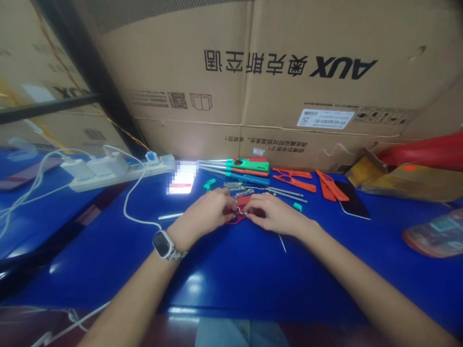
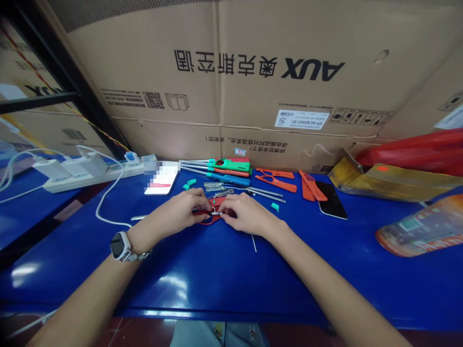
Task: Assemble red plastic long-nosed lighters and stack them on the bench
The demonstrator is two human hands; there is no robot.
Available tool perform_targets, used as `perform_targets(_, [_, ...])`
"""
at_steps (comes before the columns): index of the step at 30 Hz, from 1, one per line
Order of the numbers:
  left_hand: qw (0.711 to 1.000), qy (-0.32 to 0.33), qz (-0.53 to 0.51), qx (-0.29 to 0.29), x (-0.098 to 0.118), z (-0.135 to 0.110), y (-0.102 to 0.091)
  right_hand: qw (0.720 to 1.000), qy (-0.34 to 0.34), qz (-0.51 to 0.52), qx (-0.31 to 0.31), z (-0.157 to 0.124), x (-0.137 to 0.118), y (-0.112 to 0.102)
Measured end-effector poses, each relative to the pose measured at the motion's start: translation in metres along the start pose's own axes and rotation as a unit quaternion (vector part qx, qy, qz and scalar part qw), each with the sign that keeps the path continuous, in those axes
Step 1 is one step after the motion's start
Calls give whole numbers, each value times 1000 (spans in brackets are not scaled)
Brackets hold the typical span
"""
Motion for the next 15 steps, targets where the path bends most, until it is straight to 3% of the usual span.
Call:
perform_targets(7, [1000,6,27,10,3,1,1,998,-1,48,50,-2,0,5])
perform_targets(15, [996,19,-83,-33,-8,2,-1,996,-37,-47,68,-3,-5,5])
Point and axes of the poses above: each hand's wrist, its own z-axis towards the middle knuckle, its own y-axis out of the palm, x = y × z, the point moved 1 cm from there along z, towards the middle knuckle, and after that the axes turned 14 degrees about -y, right-handed, at the moved point
